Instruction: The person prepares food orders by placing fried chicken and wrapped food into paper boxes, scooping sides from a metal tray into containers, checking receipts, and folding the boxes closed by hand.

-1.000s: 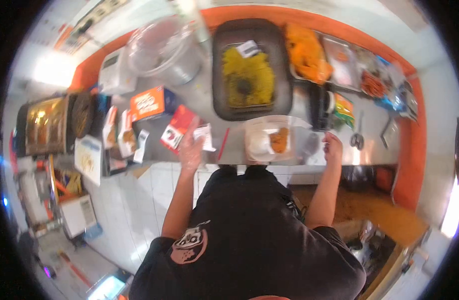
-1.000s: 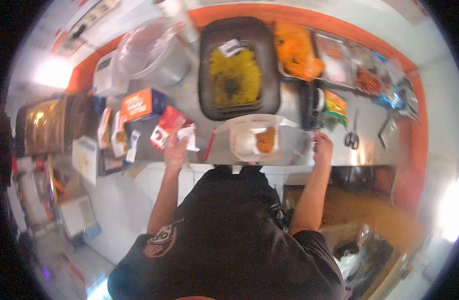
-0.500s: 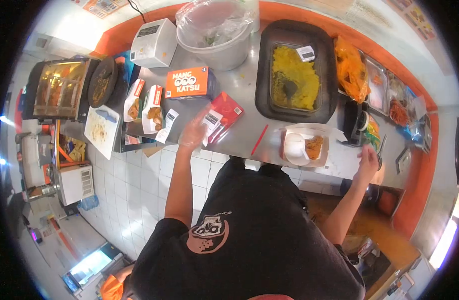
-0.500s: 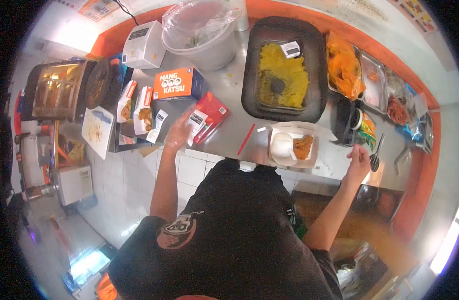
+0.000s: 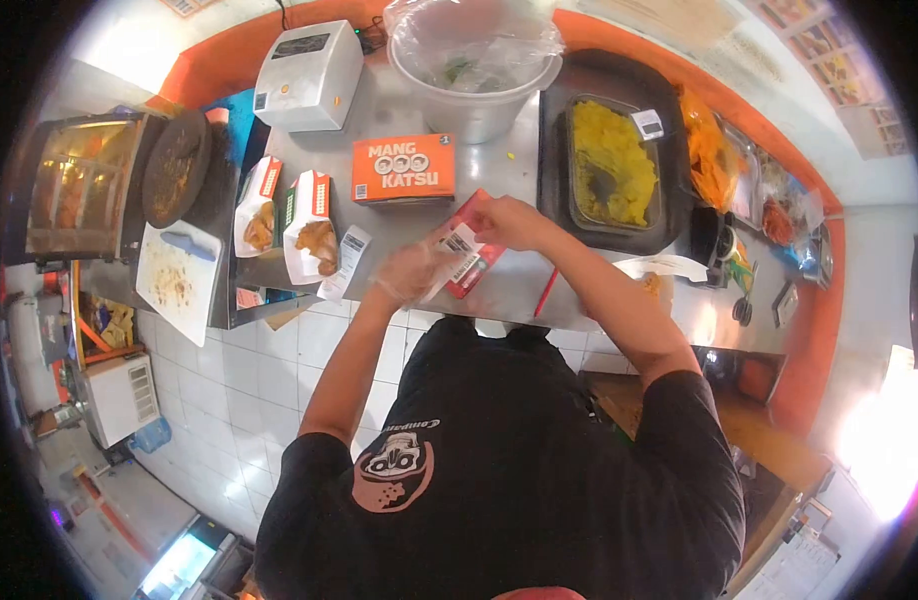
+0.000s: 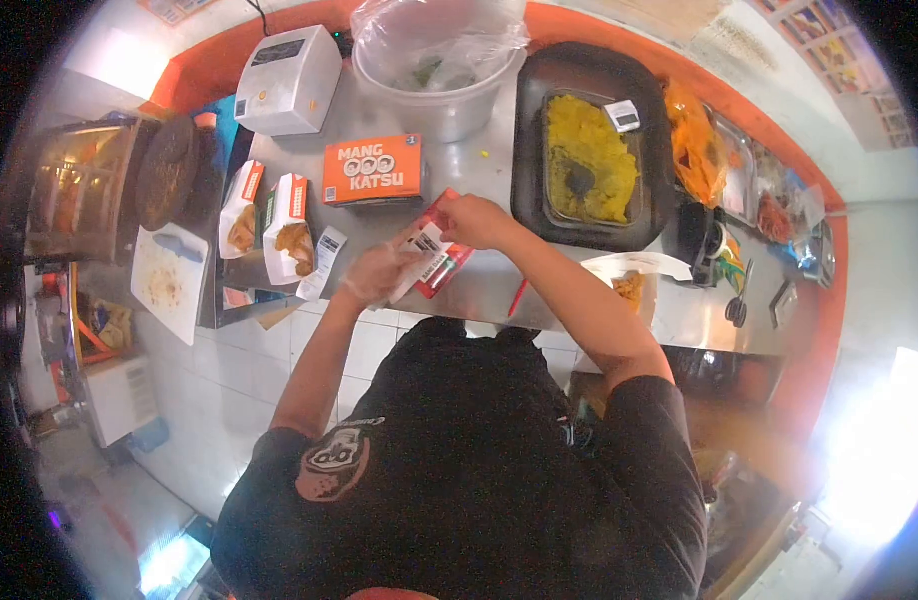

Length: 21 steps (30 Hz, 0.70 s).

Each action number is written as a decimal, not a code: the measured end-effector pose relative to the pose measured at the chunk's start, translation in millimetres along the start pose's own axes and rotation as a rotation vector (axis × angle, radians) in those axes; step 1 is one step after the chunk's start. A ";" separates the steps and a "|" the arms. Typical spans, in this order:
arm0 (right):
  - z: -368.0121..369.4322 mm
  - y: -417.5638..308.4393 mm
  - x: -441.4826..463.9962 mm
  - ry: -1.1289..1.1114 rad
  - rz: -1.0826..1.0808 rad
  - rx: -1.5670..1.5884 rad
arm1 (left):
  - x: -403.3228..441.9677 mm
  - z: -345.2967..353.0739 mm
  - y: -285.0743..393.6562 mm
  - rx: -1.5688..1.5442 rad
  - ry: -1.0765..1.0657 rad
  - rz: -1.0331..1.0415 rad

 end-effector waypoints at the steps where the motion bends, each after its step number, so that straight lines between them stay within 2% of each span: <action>1: 8.9 3.0 10.6 -0.007 0.026 -0.055 | -1.6 0.0 -3.8 -0.002 0.020 0.028; 6: 9.2 -4.9 23.1 -0.065 0.214 -0.299 | -3.1 11.2 -15.0 0.094 0.035 0.110; 9: -3.4 11.8 23.7 0.024 0.316 -0.297 | -1.6 2.9 -6.1 0.115 0.057 0.106; 11: -6.9 40.3 24.1 0.093 0.348 -0.195 | 0.2 4.7 -5.8 0.162 0.008 0.055; 15: -15.9 80.5 17.2 0.163 0.483 0.071 | 0.2 6.7 -11.0 0.095 0.079 0.123; 18: -16.9 51.7 -11.0 0.664 0.244 0.079 | -0.2 2.7 -11.3 0.114 0.107 0.160; 21: 13.7 42.2 -20.8 0.747 0.274 0.043 | -0.6 11.0 -20.2 0.055 0.141 0.168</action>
Point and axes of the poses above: each hand's wrist, its own x-axis towards the middle knuckle, its own z-axis out of the palm, y = z × x, the point moved 7 cm from there along x, towards the middle knuckle, and after that the axes turned 15 degrees about z, right-handed, at the moved point
